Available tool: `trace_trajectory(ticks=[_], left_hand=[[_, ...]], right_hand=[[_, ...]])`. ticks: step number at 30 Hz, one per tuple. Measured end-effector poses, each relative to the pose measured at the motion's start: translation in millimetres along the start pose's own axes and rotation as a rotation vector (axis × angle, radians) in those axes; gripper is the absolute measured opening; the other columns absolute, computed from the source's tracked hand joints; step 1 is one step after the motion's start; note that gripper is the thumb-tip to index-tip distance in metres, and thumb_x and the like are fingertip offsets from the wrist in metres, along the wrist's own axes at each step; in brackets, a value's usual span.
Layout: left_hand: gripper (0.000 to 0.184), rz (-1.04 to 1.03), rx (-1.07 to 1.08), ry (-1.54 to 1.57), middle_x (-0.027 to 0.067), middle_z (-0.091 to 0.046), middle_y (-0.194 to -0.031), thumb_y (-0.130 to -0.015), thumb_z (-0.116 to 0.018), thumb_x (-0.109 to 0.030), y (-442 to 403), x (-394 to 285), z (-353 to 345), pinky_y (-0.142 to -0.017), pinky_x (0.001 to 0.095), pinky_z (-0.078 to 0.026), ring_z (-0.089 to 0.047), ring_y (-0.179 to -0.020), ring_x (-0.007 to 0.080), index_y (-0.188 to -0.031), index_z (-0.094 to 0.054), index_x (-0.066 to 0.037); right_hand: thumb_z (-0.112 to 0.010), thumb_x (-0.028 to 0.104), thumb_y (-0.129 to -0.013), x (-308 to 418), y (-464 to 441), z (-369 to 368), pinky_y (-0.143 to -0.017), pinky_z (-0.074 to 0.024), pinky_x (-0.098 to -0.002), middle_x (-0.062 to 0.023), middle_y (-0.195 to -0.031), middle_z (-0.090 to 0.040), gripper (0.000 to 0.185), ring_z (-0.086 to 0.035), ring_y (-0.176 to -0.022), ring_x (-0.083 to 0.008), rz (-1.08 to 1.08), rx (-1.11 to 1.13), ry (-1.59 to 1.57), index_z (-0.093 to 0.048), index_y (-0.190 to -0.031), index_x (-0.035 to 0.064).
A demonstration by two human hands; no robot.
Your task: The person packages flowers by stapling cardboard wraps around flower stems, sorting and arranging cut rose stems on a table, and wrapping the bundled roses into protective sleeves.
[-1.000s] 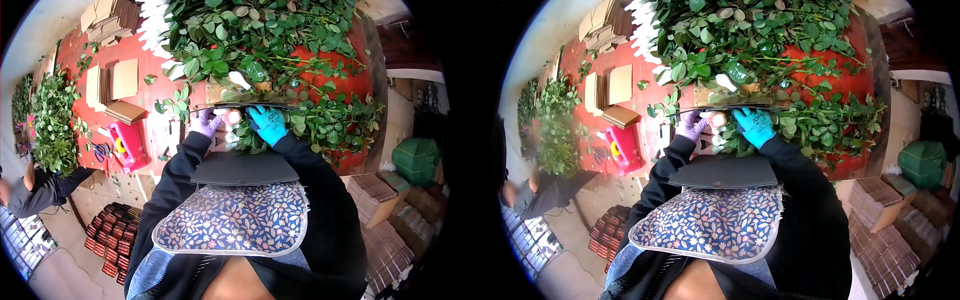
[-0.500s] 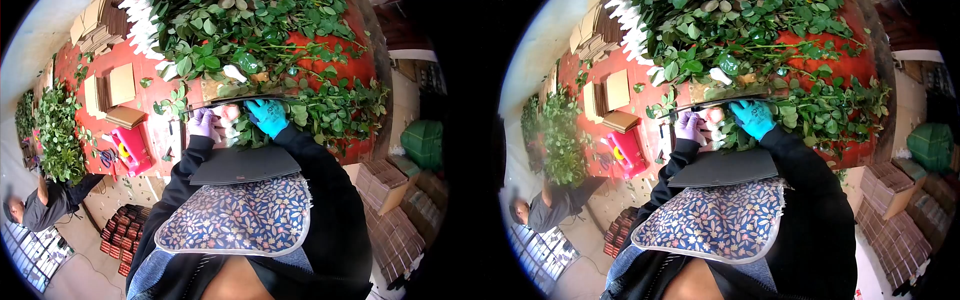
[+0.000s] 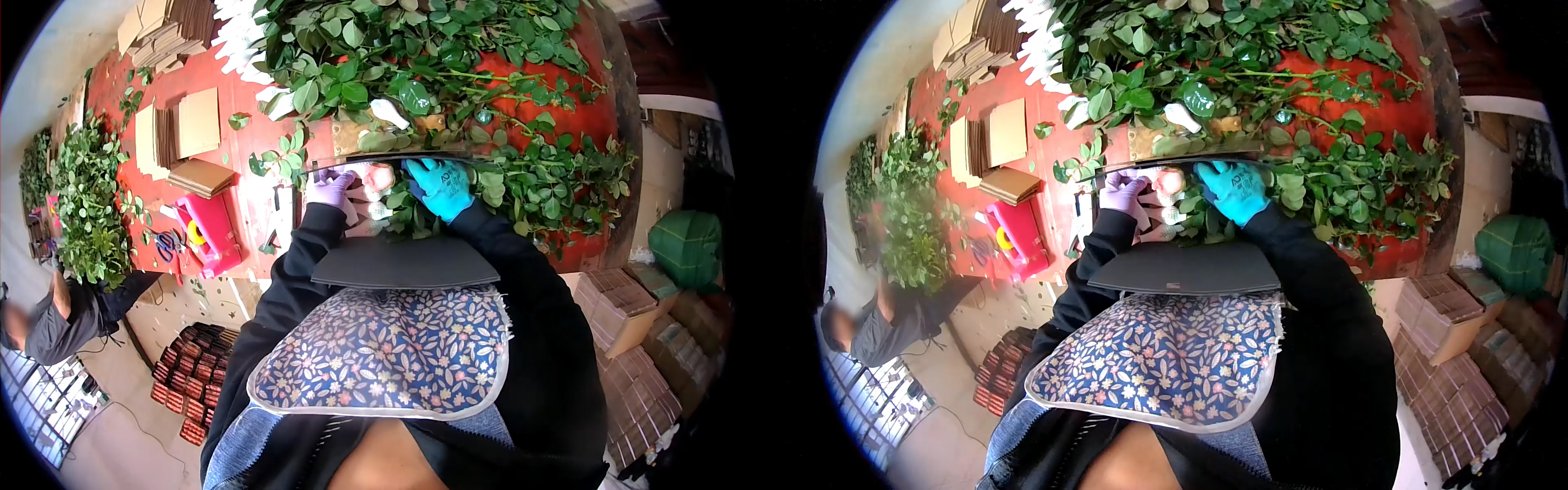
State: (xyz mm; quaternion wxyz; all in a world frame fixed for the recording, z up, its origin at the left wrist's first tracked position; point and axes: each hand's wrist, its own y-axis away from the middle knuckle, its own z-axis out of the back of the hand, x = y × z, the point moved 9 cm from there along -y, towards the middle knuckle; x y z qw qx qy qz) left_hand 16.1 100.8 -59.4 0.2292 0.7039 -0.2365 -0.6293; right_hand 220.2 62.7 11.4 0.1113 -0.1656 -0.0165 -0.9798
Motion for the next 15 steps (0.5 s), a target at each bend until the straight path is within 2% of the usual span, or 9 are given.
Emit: trace_trajectory(ticks=[2,4,7,11,13,14,15], left_hand=[[0.012,0.06,0.0,0.092,0.0028,-0.061,-0.078,-0.082,-0.065,0.001,8.6,-3.3,-3.8,-0.068,0.0272,-0.049,-0.06,-0.07,0.0133,-0.091,-0.059,-0.005],[0.018,0.062,-0.007,0.323,0.0114,-0.063,-0.088,-0.081,-0.061,0.003,8.9,1.4,2.3,-0.073,0.0335,-0.053,-0.064,-0.078,0.0217,-0.097,-0.054,0.001],[0.017,0.1,0.038,0.381,0.0104,-0.062,-0.088,-0.082,-0.059,0.003,16.0,0.2,10.2,-0.073,0.034,-0.053,-0.064,-0.08,0.022,-0.098,-0.053,0.001],[0.01,0.127,0.086,0.371,0.0087,-0.06,-0.084,-0.084,-0.059,-0.003,13.6,5.2,11.7,-0.066,0.0333,-0.052,-0.059,-0.071,0.0203,-0.094,-0.055,-0.002],[0.007,0.258,0.106,0.174,0.0071,-0.058,-0.079,-0.084,-0.06,-0.006,12.4,5.1,12.6,-0.059,0.0318,-0.049,-0.056,-0.065,0.0192,-0.09,-0.058,-0.003],[0.008,0.137,0.055,0.192,0.0057,-0.057,-0.075,-0.085,-0.062,-0.01,20.9,-21.1,-5.7,-0.055,0.0307,-0.046,-0.054,-0.061,0.0177,-0.087,-0.059,-0.003],[0.011,0.087,0.042,0.158,0.005,-0.056,-0.073,-0.086,-0.063,-0.013,8.3,-8.5,-4.8,-0.056,0.03,-0.045,-0.053,-0.062,0.016,-0.086,-0.06,-0.003]], right_hand=[[-0.065,0.025,-0.075,0.5,-0.7,0.7,-0.079,-0.0464,-0.0457,-0.0065,-0.115,-0.057,0.041,-0.057,-0.099,-0.0293,0.032,-0.04,-0.021,-0.059,-0.114,0.0149],[-0.065,0.025,-0.075,1.5,0.6,-0.1,-0.079,-0.0461,-0.0456,-0.0066,-0.115,-0.057,0.041,-0.057,-0.099,-0.0294,0.034,-0.047,-0.018,-0.059,-0.114,0.0147],[-0.065,0.025,-0.075,5.1,2.9,2.4,-0.081,-0.0456,-0.0452,-0.0068,-0.115,-0.056,0.041,-0.056,-0.1,-0.0297,0.051,-0.081,-0.007,-0.059,-0.115,0.0145],[-0.066,0.024,-0.075,5.8,5.8,-0.1,-0.082,-0.0455,-0.0441,-0.0071,-0.116,-0.056,0.042,-0.055,-0.102,-0.0304,0.056,-0.093,0.021,-0.059,-0.115,0.0144],[-0.066,0.024,-0.075,4.6,3.3,1.2,-0.082,-0.0456,-0.0442,-0.0072,-0.116,-0.056,0.042,-0.055,-0.102,-0.0302,0.058,-0.101,0.013,-0.058,-0.115,0.0144],[-0.066,0.024,-0.075,4.8,0.9,2.5,-0.082,-0.0457,-0.0442,-0.0072,-0.116,-0.056,0.043,-0.056,-0.102,-0.03,0.06,-0.11,0.007,-0.058,-0.116,0.0143],[-0.066,0.024,-0.075,6.0,0.6,1.7,-0.082,-0.0457,-0.0442,-0.0072,-0.116,-0.056,0.043,-0.056,-0.102,-0.03,0.063,-0.103,0.004,-0.058,-0.116,0.0143]])
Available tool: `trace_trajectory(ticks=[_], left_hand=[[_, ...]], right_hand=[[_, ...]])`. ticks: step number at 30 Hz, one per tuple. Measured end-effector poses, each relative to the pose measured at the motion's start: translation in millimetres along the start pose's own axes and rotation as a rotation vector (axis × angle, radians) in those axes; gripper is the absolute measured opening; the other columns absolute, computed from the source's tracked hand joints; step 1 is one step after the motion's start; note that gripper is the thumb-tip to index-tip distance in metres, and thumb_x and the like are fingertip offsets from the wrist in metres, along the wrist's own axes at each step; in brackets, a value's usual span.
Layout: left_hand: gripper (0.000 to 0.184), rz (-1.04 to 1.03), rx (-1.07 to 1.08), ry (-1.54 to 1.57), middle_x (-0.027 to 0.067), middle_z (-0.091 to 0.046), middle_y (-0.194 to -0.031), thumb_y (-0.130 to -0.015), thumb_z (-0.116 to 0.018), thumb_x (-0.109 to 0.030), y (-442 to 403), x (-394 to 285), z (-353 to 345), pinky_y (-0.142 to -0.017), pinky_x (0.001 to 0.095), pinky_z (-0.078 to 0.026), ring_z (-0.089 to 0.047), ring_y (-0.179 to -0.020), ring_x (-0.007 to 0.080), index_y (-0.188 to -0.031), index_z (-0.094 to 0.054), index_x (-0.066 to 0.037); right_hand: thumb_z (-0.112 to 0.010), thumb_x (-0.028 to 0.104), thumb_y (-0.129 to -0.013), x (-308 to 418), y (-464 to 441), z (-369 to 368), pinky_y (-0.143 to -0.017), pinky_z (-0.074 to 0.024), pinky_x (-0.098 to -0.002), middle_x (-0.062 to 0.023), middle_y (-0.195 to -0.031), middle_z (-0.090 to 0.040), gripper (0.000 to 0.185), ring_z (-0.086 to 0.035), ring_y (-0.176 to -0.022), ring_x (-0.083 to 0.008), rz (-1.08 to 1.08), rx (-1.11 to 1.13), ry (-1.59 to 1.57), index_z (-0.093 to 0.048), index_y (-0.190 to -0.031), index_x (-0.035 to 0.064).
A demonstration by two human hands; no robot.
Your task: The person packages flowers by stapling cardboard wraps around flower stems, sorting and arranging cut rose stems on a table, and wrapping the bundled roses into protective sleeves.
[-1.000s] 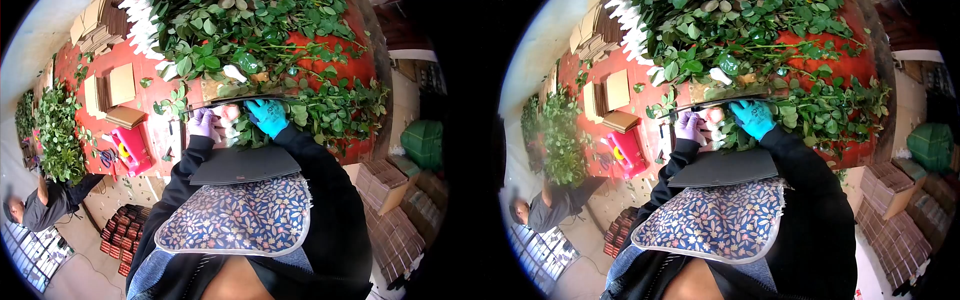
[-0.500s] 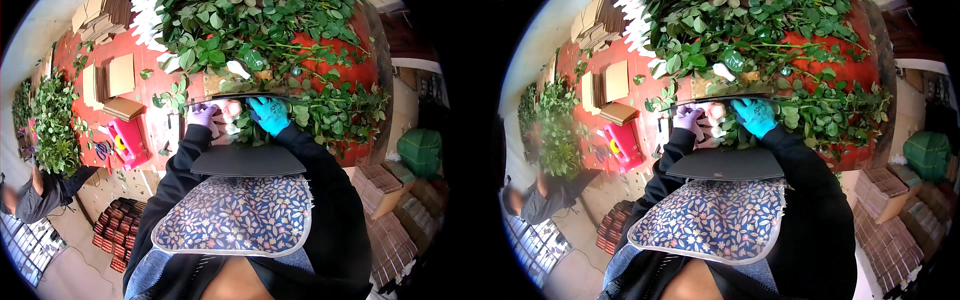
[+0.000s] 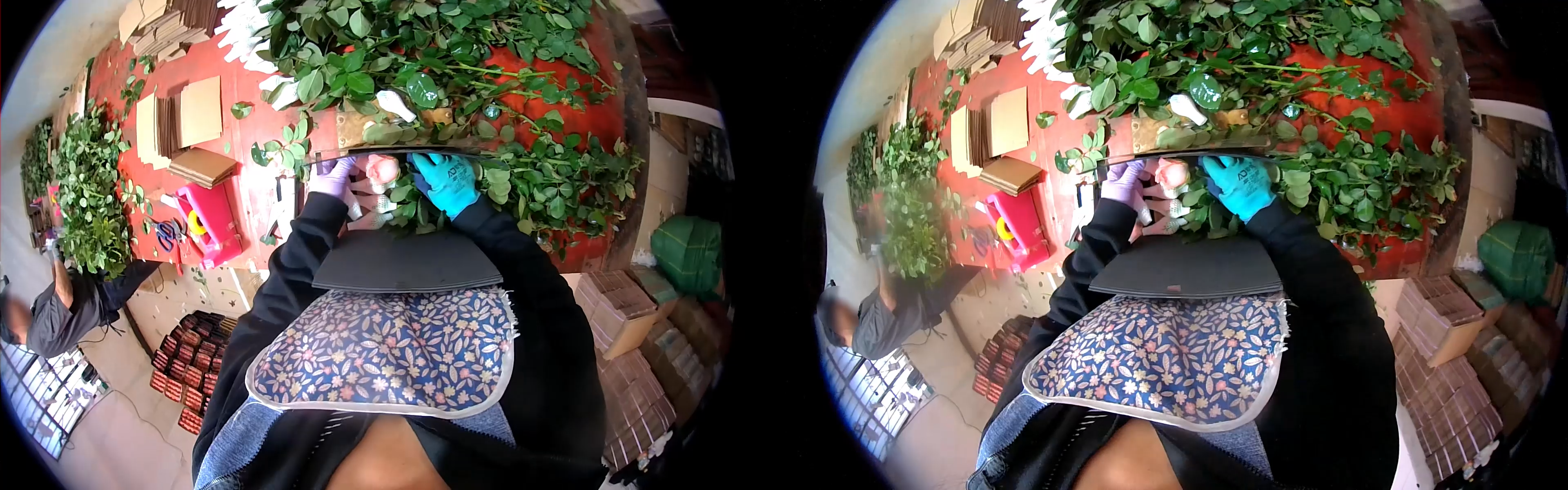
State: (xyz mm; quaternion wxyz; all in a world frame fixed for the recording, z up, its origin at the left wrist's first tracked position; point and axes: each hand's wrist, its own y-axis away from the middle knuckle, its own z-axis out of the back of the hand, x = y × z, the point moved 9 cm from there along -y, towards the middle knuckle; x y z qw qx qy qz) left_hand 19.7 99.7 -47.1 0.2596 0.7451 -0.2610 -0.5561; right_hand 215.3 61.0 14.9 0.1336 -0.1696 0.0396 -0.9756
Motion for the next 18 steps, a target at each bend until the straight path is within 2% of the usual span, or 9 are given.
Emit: trace_trajectory(ticks=[2,6,8,10,12,13,16,17,18], left_hand=[[0.012,-0.127,-0.005,-0.165,0.0044,-0.056,-0.073,-0.087,-0.064,-0.014,-9.1,1.1,5.7,-0.057,0.029,-0.045,-0.052,-0.062,0.0152,-0.087,-0.06,-0.003],[0.005,-0.194,0.005,-0.025,0.0002,-0.058,-0.077,-0.089,-0.063,-0.012,-6.2,-1.9,10.5,-0.059,0.0252,-0.042,-0.053,-0.067,0.0109,-0.089,-0.059,-0.009],[0.005,-0.164,-0.254,0.208,0.0,-0.057,-0.075,-0.09,-0.062,-0.011,-2.4,-5.4,40.6,-0.061,0.0244,-0.044,-0.053,-0.066,0.0104,-0.087,-0.058,-0.009],[0.01,-0.333,-0.246,0.114,0.0009,-0.056,-0.076,-0.091,-0.059,-0.014,-14.1,-47.2,100.4,-0.065,0.0237,-0.045,-0.054,-0.066,0.0115,-0.084,-0.055,-0.009],[0.014,-0.473,-0.084,0.166,0.0014,-0.057,-0.08,-0.093,-0.058,-0.02,-20.3,-59.9,126.2,-0.067,0.0239,-0.046,-0.055,-0.07,0.0116,-0.085,-0.055,-0.008],[0.013,-0.506,0.028,0.095,0.0018,-0.058,-0.084,-0.093,-0.057,-0.019,14.9,-80.5,95.0,-0.07,0.0249,-0.046,-0.055,-0.074,0.0111,-0.086,-0.056,-0.008],[0.009,-0.305,0.139,-0.062,0.0042,-0.061,-0.09,-0.09,-0.06,-0.013,24.8,-47.2,76.1,-0.076,0.0269,-0.046,-0.055,-0.079,0.0117,-0.085,-0.057,-0.006],[0.011,-0.411,0.251,-0.195,0.0048,-0.062,-0.09,-0.09,-0.061,-0.015,29.5,-42.5,58.5,-0.07,0.0267,-0.047,-0.057,-0.078,0.0128,-0.084,-0.058,-0.007],[0.007,-0.361,0.382,-0.175,0.0072,-0.063,-0.086,-0.087,-0.061,-0.008,28.2,-27.8,48.0,-0.072,0.0251,-0.047,-0.056,-0.077,0.0118,-0.081,-0.056,-0.006]], right_hand=[[-0.066,0.024,-0.075,-2.2,-0.8,-2.7,-0.081,-0.0461,-0.0438,-0.0072,-0.115,-0.056,0.043,-0.057,-0.1,-0.0295,-0.028,0.053,-0.029,-0.058,-0.116,0.0141],[-0.067,0.024,-0.075,-0.5,-3.0,-4.3,-0.08,-0.0466,-0.043,-0.0067,-0.113,-0.058,0.043,-0.058,-0.097,-0.0287,-0.005,0.028,-0.023,-0.058,-0.116,0.0145],[-0.067,0.025,-0.075,2.4,-6.9,-3.0,-0.079,-0.0467,-0.043,-0.0067,-0.113,-0.058,0.043,-0.059,-0.095,-0.0287,0.016,-0.002,-0.002,-0.058,-0.115,0.0146],[-0.067,0.025,-0.075,5.7,-6.5,0.5,-0.079,-0.0467,-0.0429,-0.0066,-0.112,-0.058,0.042,-0.059,-0.094,-0.0287,0.038,-0.032,0.019,-0.058,-0.115,0.0147],[-0.066,0.024,-0.076,0.1,-2.5,-5.4,-0.078,-0.047,-0.0426,-0.0065,-0.113,-0.058,0.041,-0.06,-0.092,-0.0287,-0.025,0.061,-0.002,-0.059,-0.116,0.0149],[-0.065,0.024,-0.078,1.6,-1.0,-3.5,-0.076,-0.0473,-0.0426,-0.0067,-0.111,-0.059,0.038,-0.06,-0.09,-0.0286,-0.01,0.031,-0.013,-0.06,-0.115,0.0148],[-0.065,0.024,-0.079,-1.1,-0.5,-3.6,-0.075,-0.0474,-0.0426,-0.007,-0.109,-0.06,0.035,-0.06,-0.09,-0.0285,-0.015,0.001,0.012,-0.061,-0.112,0.0145],[-0.065,0.023,-0.079,0.4,-1.2,-0.3,-0.074,-0.0472,-0.0426,-0.0068,-0.107,-0.06,0.032,-0.06,-0.09,-0.0286,-0.003,-0.031,-0.029,-0.062,-0.109,0.014],[-0.065,0.023,-0.079,0.6,-2.4,-1.0,-0.074,-0.0472,-0.0426,-0.0068,-0.107,-0.06,0.032,-0.06,-0.09,-0.0286,-0.009,-0.027,-0.023,-0.062,-0.109,0.014]])
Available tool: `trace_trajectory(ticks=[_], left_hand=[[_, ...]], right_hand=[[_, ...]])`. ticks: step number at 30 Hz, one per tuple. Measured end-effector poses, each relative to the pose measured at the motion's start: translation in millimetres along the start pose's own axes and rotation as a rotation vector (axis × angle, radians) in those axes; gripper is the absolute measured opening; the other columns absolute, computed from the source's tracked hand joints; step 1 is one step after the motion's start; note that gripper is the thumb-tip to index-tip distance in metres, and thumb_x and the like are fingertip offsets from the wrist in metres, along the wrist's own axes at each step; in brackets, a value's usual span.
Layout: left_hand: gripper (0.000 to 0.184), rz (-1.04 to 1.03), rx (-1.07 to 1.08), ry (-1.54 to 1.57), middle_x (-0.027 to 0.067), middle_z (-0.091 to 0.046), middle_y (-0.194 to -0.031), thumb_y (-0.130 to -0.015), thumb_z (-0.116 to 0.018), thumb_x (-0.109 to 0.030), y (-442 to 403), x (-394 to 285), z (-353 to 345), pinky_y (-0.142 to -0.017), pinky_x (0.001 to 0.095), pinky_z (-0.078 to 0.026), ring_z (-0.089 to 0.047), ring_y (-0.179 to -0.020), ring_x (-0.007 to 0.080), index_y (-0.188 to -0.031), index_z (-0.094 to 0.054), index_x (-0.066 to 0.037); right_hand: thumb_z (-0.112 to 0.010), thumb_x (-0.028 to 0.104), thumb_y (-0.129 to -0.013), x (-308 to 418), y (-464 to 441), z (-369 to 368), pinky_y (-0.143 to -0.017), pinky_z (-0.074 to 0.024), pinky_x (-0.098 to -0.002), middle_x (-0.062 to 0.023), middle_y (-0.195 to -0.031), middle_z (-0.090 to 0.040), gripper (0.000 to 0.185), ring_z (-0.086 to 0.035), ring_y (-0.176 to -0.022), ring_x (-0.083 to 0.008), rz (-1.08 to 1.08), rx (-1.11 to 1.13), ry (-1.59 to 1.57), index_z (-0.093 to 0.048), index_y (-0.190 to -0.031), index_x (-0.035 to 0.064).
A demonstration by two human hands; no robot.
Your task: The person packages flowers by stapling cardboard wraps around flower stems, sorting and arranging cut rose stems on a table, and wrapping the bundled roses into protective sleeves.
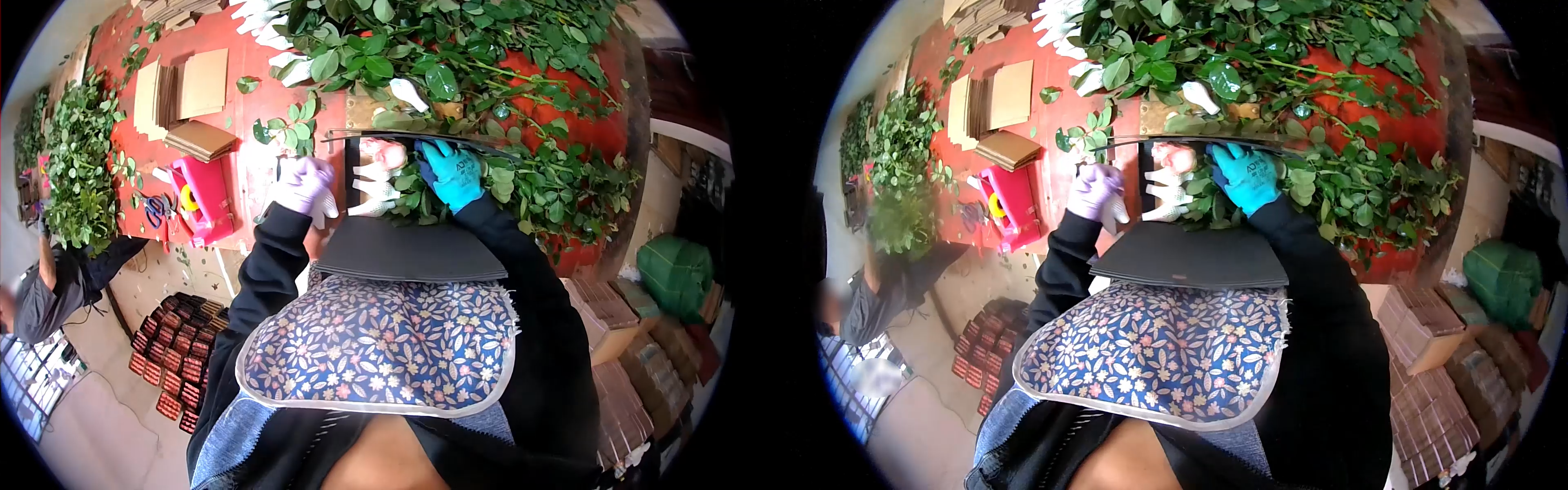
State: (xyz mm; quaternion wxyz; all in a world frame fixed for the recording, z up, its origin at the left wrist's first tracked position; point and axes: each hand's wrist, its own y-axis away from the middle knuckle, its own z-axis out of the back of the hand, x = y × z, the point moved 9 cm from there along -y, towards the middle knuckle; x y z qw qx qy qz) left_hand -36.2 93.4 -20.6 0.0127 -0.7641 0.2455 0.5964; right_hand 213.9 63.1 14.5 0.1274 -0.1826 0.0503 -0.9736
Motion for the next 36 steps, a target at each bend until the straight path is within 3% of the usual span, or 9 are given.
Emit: trace_trajectory(ticks=[5,8,10,13,15,20,28,34,36], left_hand=[[0.01,-0.637,0.516,-1.485,0.0049,-0.06,-0.077,-0.08,-0.06,-0.018,-0.6,-19.4,-112.9,-0.049,0.0379,-0.049,-0.062,-0.063,0.0262,-0.09,-0.06,-0.015],[0.023,-0.696,0.51,-1.477,0.0057,-0.058,-0.073,-0.084,-0.058,-0.02,-18.6,-26.1,-139.8,-0.044,0.0374,-0.046,-0.057,-0.051,0.0229,-0.105,-0.064,-0.016],[0.013,-0.62,0.463,-1.336,0.0182,-0.053,-0.074,-0.082,-0.047,-0.008,-32.1,-22.5,-148.5,-0.055,0.0367,-0.047,-0.054,-0.059,0.0285,-0.079,-0.055,0.002],[0.012,-1.118,0.582,-2.706,0.0174,-0.054,-0.075,-0.078,-0.05,-0.007,-40.9,44.9,-166.7,-0.055,0.0397,-0.047,-0.055,-0.059,0.0293,-0.078,-0.057,0.003],[0.011,-0.647,0.637,-1.832,0.0171,-0.055,-0.075,-0.075,-0.053,-0.005,-37.3,21.0,-171.7,-0.057,0.0403,-0.048,-0.056,-0.061,0.0303,-0.082,-0.059,0.002],[0.005,-0.715,0.48,-1.326,0.01,-0.052,-0.065,-0.077,-0.059,-0.008,-27.4,-18.2,-162.2,-0.05,0.0371,-0.046,-0.057,-0.058,0.0262,-0.077,-0.054,-0.008],[0.014,-0.352,0.504,-1.666,0.009,-0.058,-0.062,-0.09,-0.057,-0.022,-16.0,-26.4,-86.3,-0.045,0.0362,-0.046,-0.061,-0.055,0.0249,-0.081,-0.055,-0.011],[0.01,-0.101,0.407,-1.798,0.011,-0.059,-0.083,-0.088,-0.05,-0.014,9.6,-22.8,-5.5,-0.064,0.0419,-0.05,-0.062,-0.074,0.033,-0.086,-0.059,-0.009],[0.007,-0.352,0.325,-1.38,0.0129,-0.058,-0.082,-0.085,-0.055,-0.01,13.8,-49.2,-3.9,-0.066,0.0399,-0.049,-0.06,-0.074,0.0343,-0.087,-0.059,-0.006]], right_hand=[[-0.062,0.026,-0.08,-6.9,4.0,-18.8,-0.074,-0.0481,-0.0431,-0.0064,-0.107,-0.06,0.034,-0.061,-0.088,-0.0288,-0.041,0.093,0.024,-0.06,-0.112,0.0154],[-0.06,0.027,-0.08,-10.9,2.8,-21.4,-0.073,-0.0497,-0.0437,-0.0073,-0.108,-0.06,0.038,-0.063,-0.086,-0.0296,-0.056,0.107,0.01,-0.057,-0.116,0.0159],[-0.063,0.027,-0.081,-12.9,2.9,-22.5,-0.075,-0.0487,-0.043,-0.0065,-0.108,-0.06,0.033,-0.061,-0.089,-0.0294,-0.09,0.152,0.009,-0.061,-0.112,0.0157],[-0.063,0.024,-0.078,-14.9,2.1,-24.0,-0.075,-0.0494,-0.043,-0.0061,-0.112,-0.059,0.038,-0.06,-0.091,-0.0286,-0.062,0.127,0.021,-0.059,-0.114,0.0163],[-0.063,0.022,-0.075,-17.1,3.7,-30.6,-0.074,-0.05,-0.0422,-0.0053,-0.116,-0.057,0.042,-0.06,-0.094,-0.0275,-0.084,0.209,0.011,-0.058,-0.116,0.0175],[-0.063,0.024,-0.076,-18.3,5.9,-18.1,-0.072,-0.051,-0.042,-0.0046,-0.115,-0.058,0.04,-0.062,-0.088,-0.027,-0.048,0.122,0.007,-0.059,-0.114,0.0177],[-0.056,0.028,-0.082,-12.8,7.9,-18.8,-0.075,-0.0496,-0.0444,-0.0058,-0.121,-0.055,0.035,-0.06,-0.095,-0.0287,-0.01,0.076,-0.004,-0.058,-0.115,0.0166],[-0.058,0.028,-0.081,-5.8,10.0,-16.2,-0.076,-0.0491,-0.0435,-0.0067,-0.117,-0.057,0.038,-0.06,-0.092,-0.0296,-0.01,0.09,0.007,-0.058,-0.118,0.0169],[-0.06,0.028,-0.08,-5.5,8.2,-19.9,-0.076,-0.049,-0.0427,-0.0077,-0.114,-0.058,0.04,-0.06,-0.093,-0.0294,-0.017,0.142,0.02,-0.057,-0.118,0.0167]])
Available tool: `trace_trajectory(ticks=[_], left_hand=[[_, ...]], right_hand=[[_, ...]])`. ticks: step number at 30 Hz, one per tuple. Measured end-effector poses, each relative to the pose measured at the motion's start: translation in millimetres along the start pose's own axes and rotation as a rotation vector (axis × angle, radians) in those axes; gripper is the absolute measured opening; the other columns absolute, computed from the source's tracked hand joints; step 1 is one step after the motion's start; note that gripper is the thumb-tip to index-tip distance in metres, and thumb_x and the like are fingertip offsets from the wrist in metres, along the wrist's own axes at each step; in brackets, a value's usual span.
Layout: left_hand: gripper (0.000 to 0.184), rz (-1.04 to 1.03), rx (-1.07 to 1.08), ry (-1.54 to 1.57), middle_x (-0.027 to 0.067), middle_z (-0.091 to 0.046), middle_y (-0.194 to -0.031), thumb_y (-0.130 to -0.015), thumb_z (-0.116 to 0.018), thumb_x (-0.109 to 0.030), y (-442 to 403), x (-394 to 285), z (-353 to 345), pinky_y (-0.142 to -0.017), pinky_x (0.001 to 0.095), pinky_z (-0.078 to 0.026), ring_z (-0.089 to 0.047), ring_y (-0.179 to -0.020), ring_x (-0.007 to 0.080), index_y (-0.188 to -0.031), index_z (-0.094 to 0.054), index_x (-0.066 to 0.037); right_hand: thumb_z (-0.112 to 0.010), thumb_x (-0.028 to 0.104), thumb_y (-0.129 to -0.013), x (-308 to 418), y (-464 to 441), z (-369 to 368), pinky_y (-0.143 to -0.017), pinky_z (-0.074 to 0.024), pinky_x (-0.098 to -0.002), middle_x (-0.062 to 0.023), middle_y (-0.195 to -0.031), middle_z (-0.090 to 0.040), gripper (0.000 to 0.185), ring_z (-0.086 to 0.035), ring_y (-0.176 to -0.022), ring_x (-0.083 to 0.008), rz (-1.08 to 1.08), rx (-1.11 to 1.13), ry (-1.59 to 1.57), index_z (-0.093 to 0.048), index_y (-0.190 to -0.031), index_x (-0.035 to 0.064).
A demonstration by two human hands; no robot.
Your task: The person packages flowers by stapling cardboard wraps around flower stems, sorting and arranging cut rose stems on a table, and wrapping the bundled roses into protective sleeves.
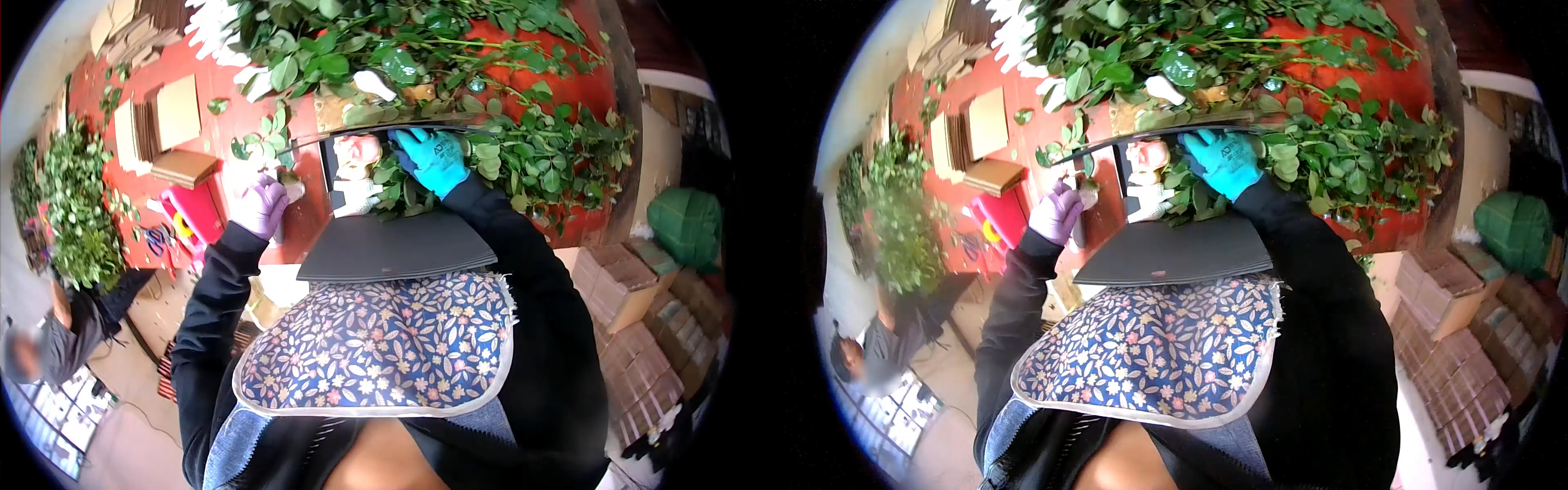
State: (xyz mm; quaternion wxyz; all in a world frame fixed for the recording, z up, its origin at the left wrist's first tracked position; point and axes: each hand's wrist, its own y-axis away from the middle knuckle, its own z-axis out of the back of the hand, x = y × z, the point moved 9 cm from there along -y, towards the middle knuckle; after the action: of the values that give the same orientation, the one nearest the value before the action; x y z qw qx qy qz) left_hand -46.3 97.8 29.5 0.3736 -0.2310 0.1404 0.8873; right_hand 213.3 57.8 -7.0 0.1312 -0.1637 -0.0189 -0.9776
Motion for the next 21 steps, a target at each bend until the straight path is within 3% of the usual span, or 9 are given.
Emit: trace_trajectory(ticks=[2,4,6,9,12,16,17,18,21], left_hand=[[0.01,-0.019,-0.101,0.37,0.011,-0.057,-0.073,-0.081,-0.066,-0.011,-1.9,-4.6,4.8,-0.059,0.039,-0.046,-0.058,-0.066,0.0292,-0.081,-0.06,-0.004],[0.019,0.368,0.096,0.654,0.0066,-0.055,-0.063,-0.082,-0.07,-0.018,4.3,0.3,-20.2,-0.054,0.0358,-0.045,-0.056,-0.058,0.0244,-0.076,-0.059,-0.005],[0.025,0.31,0.073,0.365,0.0061,-0.054,-0.059,-0.079,-0.074,-0.023,0.8,8.4,-35.1,-0.053,0.0318,-0.046,-0.057,-0.055,0.02,-0.075,-0.056,-0.006],[0.028,0.342,0.11,0.48,0.0121,-0.061,-0.068,-0.078,-0.072,-0.02,-16.1,-12.1,-38.6,-0.06,0.0363,-0.049,-0.061,-0.061,0.0274,-0.099,-0.061,-0.006],[0.027,0.281,0.21,0.439,0.0135,-0.064,-0.074,-0.082,-0.066,-0.022,-27.0,-21.8,-49.2,-0.066,0.0399,-0.05,-0.064,-0.07,0.0314,-0.104,-0.062,-0.008],[0.014,0.215,0.259,0.308,0.0144,-0.064,-0.078,-0.087,-0.058,-0.018,-34.7,-30.9,-52.5,-0.067,0.0388,-0.05,-0.063,-0.075,0.033,-0.096,-0.063,-0.008],[0.011,0.171,0.205,0.341,0.0151,-0.063,-0.079,-0.088,-0.057,-0.017,-36.0,-36.9,-44.4,-0.066,0.0404,-0.049,-0.062,-0.075,0.0335,-0.088,-0.062,-0.007],[0.011,0.174,0.206,0.342,0.0151,-0.063,-0.079,-0.088,-0.057,-0.017,-35.7,-37.9,-43.7,-0.066,0.0404,-0.049,-0.062,-0.075,0.0335,-0.088,-0.062,-0.007],[0.009,0.223,0.227,0.398,0.0142,-0.061,-0.076,-0.086,-0.058,-0.017,-33.4,-36.8,-48.6,-0.064,0.0412,-0.048,-0.061,-0.074,0.0334,-0.084,-0.058,-0.008]], right_hand=[[-0.062,0.026,-0.083,0.3,-3.7,9.5,-0.071,-0.0481,-0.0433,-0.0078,-0.106,-0.06,0.035,-0.061,-0.086,-0.0294,-0.014,-0.054,-0.066,-0.057,-0.117,0.0166],[-0.063,0.022,-0.084,8.1,-4.5,25.2,-0.072,-0.0477,-0.0434,-0.009,-0.105,-0.061,0.035,-0.06,-0.085,-0.0303,0.059,-0.141,-0.104,-0.056,-0.117,0.012],[-0.063,0.02,-0.085,16.1,-6.1,35.4,-0.077,-0.0484,-0.0428,-0.0107,-0.109,-0.061,0.035,-0.061,-0.091,-0.0316,0.12,-0.109,-0.155,-0.056,-0.118,0.0104],[-0.06,0.019,-0.087,25.7,-13.7,49.9,-0.082,-0.0485,-0.0422,-0.013,-0.113,-0.06,0.035,-0.06,-0.096,-0.0328,0.118,0.078,-0.243,-0.056,-0.12,0.0089],[-0.056,0.024,-0.087,38.2,-22.3,63.6,-0.082,-0.0492,-0.0413,-0.0137,-0.11,-0.062,0.039,-0.061,-0.096,-0.0327,0.104,0.217,-0.232,-0.056,-0.123,0.0092],[-0.055,0.025,-0.087,69.4,-28.3,99.5,-0.059,-0.0494,-0.041,-0.0122,-0.091,-0.065,0.023,-0.065,-0.07,-0.028,0.107,0.191,0.134,-0.06,-0.103,0.0095],[-0.054,0.026,-0.087,84.9,-30.3,109.1,-0.05,-0.0461,-0.0396,-0.0101,-0.077,-0.064,0.017,-0.063,-0.059,-0.0254,0.189,0.142,0.153,-0.059,-0.09,0.0105],[-0.057,0.033,-0.088,84.9,-26.3,92.5,-0.052,-0.0447,-0.042,-0.0086,-0.071,-0.061,0.025,-0.061,-0.061,-0.0284,0.153,0.26,0.056,-0.059,-0.102,0.0125],[-0.054,0.033,-0.09,87.9,-17.4,33.6,-0.051,-0.044,-0.0441,-0.0093,-0.062,-0.059,0.025,-0.06,-0.057,-0.0297,0.271,0.407,-0.028,-0.057,-0.089,0.0077]])
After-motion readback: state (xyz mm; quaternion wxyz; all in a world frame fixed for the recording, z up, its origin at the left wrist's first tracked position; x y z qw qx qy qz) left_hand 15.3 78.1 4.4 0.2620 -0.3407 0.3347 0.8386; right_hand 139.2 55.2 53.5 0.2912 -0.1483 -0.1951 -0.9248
